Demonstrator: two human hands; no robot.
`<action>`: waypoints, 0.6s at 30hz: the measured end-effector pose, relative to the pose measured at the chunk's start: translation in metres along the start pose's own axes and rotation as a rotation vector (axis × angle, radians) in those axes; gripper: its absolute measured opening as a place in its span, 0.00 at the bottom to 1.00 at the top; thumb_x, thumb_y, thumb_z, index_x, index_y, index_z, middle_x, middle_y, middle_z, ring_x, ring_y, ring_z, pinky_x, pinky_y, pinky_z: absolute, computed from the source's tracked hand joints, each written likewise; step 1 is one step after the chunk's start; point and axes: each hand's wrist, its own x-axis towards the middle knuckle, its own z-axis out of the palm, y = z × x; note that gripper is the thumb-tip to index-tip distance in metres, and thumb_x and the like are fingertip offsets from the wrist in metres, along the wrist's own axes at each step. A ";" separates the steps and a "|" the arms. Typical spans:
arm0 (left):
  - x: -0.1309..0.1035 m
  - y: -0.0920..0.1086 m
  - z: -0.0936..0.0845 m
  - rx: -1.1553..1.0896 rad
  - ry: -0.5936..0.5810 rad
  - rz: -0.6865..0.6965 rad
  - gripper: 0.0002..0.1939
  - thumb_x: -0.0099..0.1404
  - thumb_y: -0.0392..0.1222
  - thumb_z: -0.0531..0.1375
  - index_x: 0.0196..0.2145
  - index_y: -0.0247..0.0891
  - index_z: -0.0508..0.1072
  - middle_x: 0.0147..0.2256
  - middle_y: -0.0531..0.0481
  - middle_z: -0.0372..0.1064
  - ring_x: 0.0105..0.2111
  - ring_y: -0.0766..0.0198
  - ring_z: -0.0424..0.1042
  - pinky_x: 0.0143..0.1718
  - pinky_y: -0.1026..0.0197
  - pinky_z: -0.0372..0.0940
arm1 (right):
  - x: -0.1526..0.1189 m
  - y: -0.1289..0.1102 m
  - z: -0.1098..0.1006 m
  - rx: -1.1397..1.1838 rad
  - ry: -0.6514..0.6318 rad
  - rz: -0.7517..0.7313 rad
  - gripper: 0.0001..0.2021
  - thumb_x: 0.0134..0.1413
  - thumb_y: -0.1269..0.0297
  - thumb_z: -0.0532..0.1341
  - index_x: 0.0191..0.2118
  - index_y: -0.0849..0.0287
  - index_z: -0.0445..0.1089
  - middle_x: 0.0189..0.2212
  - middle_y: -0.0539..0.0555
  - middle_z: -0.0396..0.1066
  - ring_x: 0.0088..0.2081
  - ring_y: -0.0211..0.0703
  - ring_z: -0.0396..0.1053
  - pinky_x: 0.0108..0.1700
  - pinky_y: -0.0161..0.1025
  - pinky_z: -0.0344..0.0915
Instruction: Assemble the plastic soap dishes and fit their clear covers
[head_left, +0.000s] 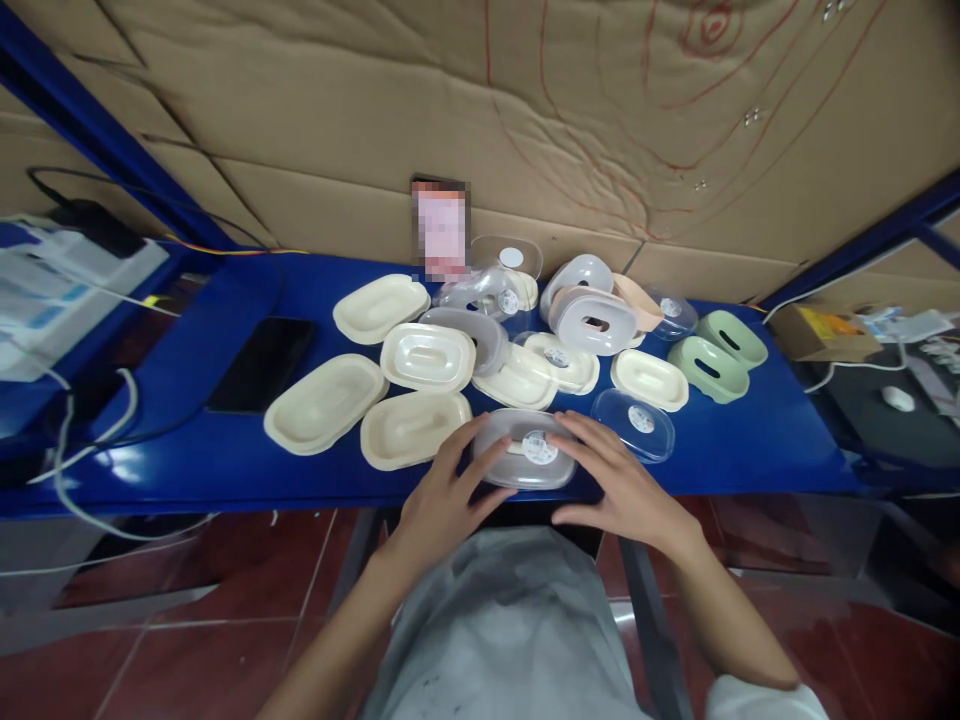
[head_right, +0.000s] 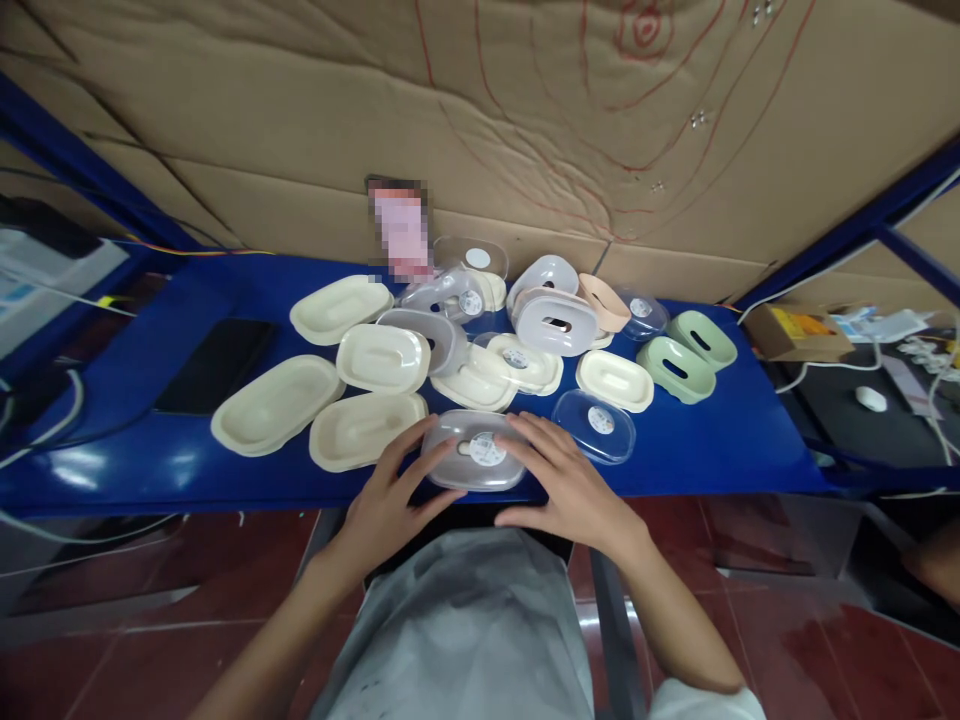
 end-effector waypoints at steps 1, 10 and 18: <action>0.000 0.000 0.000 0.004 0.006 -0.005 0.36 0.73 0.44 0.67 0.73 0.50 0.58 0.70 0.36 0.60 0.70 0.44 0.65 0.67 0.42 0.69 | 0.002 0.000 0.003 -0.020 0.026 -0.001 0.40 0.68 0.46 0.66 0.78 0.45 0.51 0.76 0.59 0.54 0.76 0.61 0.53 0.72 0.67 0.62; 0.000 -0.004 0.001 -0.042 0.033 -0.038 0.34 0.73 0.45 0.67 0.71 0.48 0.60 0.71 0.36 0.58 0.71 0.45 0.64 0.66 0.42 0.70 | 0.006 -0.003 0.022 -0.166 0.082 -0.029 0.35 0.74 0.55 0.61 0.79 0.48 0.49 0.74 0.64 0.58 0.74 0.63 0.57 0.70 0.65 0.66; -0.004 -0.008 0.005 -0.098 0.048 -0.082 0.26 0.71 0.47 0.68 0.63 0.45 0.65 0.71 0.36 0.60 0.70 0.46 0.65 0.66 0.38 0.71 | 0.011 -0.006 0.033 -0.172 0.098 -0.101 0.32 0.71 0.55 0.64 0.76 0.46 0.57 0.76 0.62 0.53 0.79 0.65 0.43 0.72 0.67 0.62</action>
